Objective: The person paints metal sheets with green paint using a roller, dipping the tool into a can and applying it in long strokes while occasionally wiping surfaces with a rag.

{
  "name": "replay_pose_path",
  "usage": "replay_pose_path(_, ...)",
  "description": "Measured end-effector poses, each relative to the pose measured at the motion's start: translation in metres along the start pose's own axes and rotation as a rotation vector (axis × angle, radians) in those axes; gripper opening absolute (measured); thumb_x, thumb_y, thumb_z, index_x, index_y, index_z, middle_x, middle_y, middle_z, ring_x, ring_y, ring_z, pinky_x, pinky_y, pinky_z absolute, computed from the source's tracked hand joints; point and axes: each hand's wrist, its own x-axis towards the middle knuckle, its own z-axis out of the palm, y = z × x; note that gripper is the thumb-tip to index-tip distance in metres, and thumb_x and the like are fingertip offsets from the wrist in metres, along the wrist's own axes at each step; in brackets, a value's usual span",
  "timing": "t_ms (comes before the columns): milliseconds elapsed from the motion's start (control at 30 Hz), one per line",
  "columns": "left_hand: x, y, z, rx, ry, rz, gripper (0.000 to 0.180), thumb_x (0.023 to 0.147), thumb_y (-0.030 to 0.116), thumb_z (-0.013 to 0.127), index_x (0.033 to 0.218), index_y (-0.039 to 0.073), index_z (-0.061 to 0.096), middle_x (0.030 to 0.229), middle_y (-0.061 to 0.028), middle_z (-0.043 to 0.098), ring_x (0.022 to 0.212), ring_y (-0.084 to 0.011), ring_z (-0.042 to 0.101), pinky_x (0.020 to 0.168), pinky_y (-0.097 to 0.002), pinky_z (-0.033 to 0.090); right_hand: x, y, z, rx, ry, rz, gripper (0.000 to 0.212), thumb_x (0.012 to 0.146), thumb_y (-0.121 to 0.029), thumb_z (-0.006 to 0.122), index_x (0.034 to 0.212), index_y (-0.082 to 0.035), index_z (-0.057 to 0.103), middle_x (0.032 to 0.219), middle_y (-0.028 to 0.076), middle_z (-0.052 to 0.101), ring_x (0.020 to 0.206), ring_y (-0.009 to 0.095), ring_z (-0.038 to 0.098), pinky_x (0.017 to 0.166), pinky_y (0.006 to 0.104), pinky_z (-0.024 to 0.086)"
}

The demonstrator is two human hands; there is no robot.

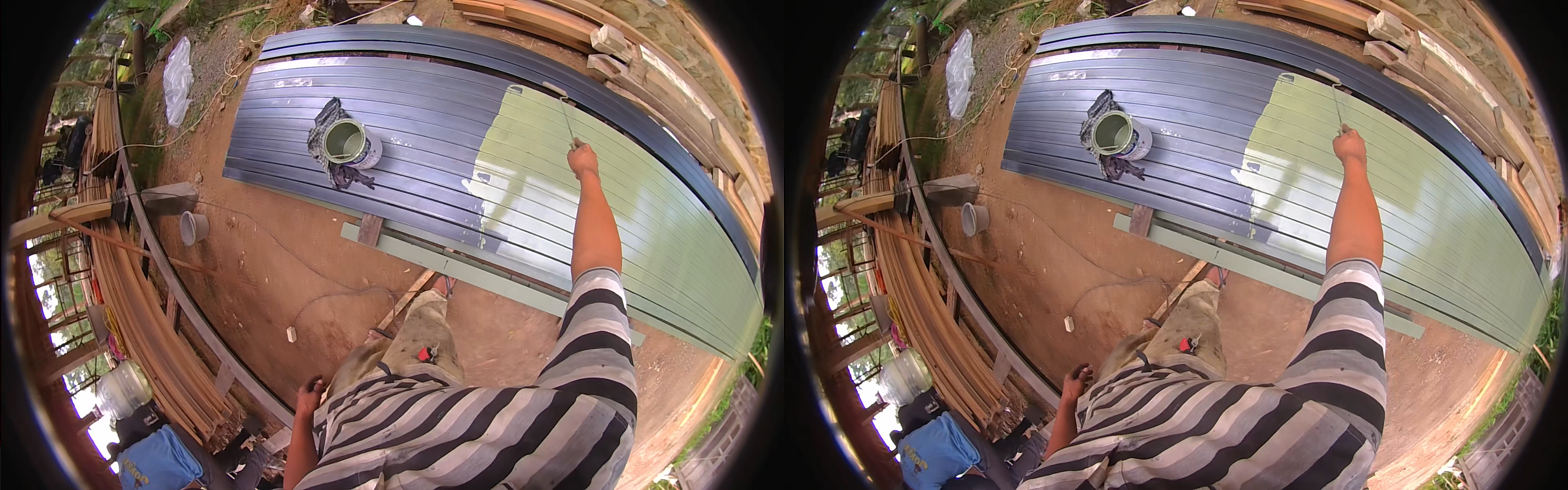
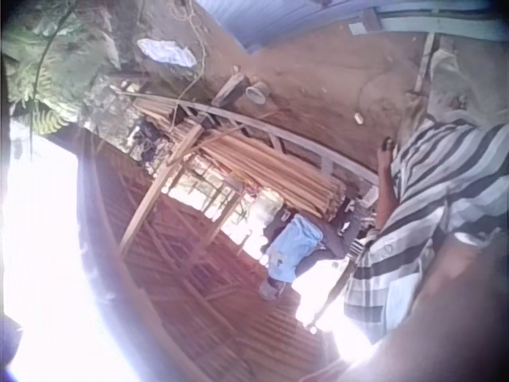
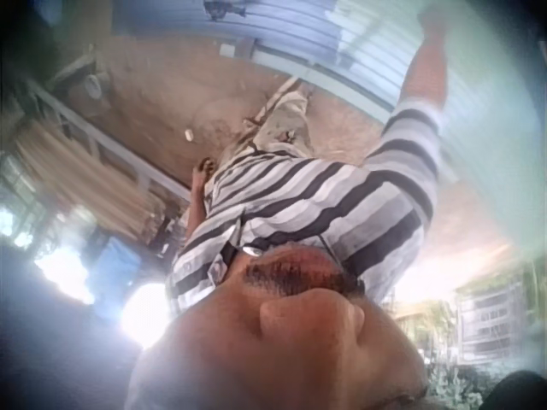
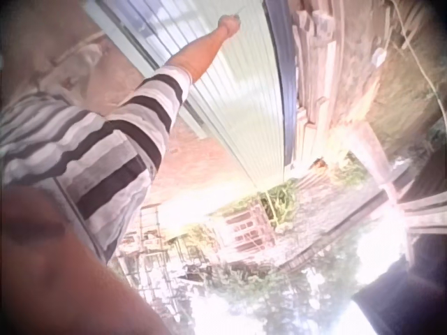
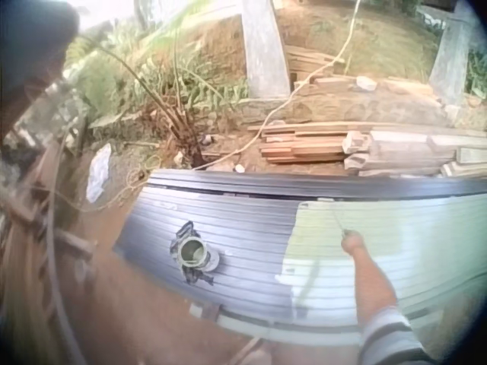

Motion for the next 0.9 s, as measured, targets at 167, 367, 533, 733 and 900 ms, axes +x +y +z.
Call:
replay_pose_path(167, 0.014, 0.050, 0.002, 0.013, 0.000, 0.079, 0.041, 0.095, 0.027, 0.056, 0.127, 0.002, 0.057, 0.108, -0.0156, 0.068, 0.094, -0.0232, 0.066, 0.073, -0.0309, 0.050, -0.088, 0.046, 0.073, -0.070, -0.057, 0.007, 0.053, 0.084, -0.016, 0.048, 0.136, -0.019, 0.051, 0.108, 0.024, 0.065, 0.101, 0.042, 0.063, 0.088, 0.0505, 0.051)
replay_pose_path(367, 0.064, 0.085, 0.027, 0.027, -0.151, 0.211, 0.039, 0.095, 0.023, 0.054, 0.126, 0.000, 0.056, 0.104, -0.0151, 0.067, 0.092, -0.0210, 0.064, 0.080, -0.0317, 0.049, -0.311, 0.106, 0.107, -0.060, -0.048, -0.086, 0.055, 0.084, -0.011, 0.053, 0.138, -0.016, 0.048, 0.090, 0.028, 0.064, 0.082, 0.045, 0.063, 0.073, 0.0526, 0.051)
replay_pose_path(533, 0.128, 0.074, 0.027, 0.063, -0.302, 0.324, 0.036, 0.094, 0.021, 0.054, 0.124, 0.001, 0.057, 0.101, -0.0139, 0.067, 0.089, -0.0208, 0.064, 0.084, -0.0324, 0.049, -0.494, 0.117, 0.107, -0.077, -0.178, 0.031, 0.057, 0.085, -0.014, 0.056, 0.140, -0.017, 0.045, 0.083, 0.027, 0.064, 0.077, 0.045, 0.063, 0.069, 0.0531, 0.051)
replay_pose_path(733, 0.148, 0.141, -0.001, -0.026, -0.163, 0.351, 0.038, 0.093, 0.025, 0.055, 0.125, 0.005, 0.057, 0.105, -0.0132, 0.067, 0.090, -0.0206, 0.064, 0.078, -0.0331, 0.049, -0.605, 0.149, 0.121, -0.008, -0.170, 0.024, 0.057, 0.086, -0.017, 0.057, 0.141, -0.021, 0.045, 0.079, 0.027, 0.064, 0.072, 0.044, 0.063, 0.066, 0.0511, 0.051)
replay_pose_path(900, 0.143, 0.120, -0.019, -0.095, -0.143, 0.315, 0.039, 0.094, 0.029, 0.055, 0.125, 0.006, 0.057, 0.106, -0.0132, 0.067, 0.090, -0.0205, 0.064, 0.073, -0.0321, 0.048, -0.511, 0.113, 0.140, -0.051, -0.103, -0.067, 0.055, 0.086, -0.017, 0.058, 0.139, -0.021, 0.048, 0.081, 0.027, 0.064, 0.072, 0.044, 0.063, 0.065, 0.0527, 0.050)
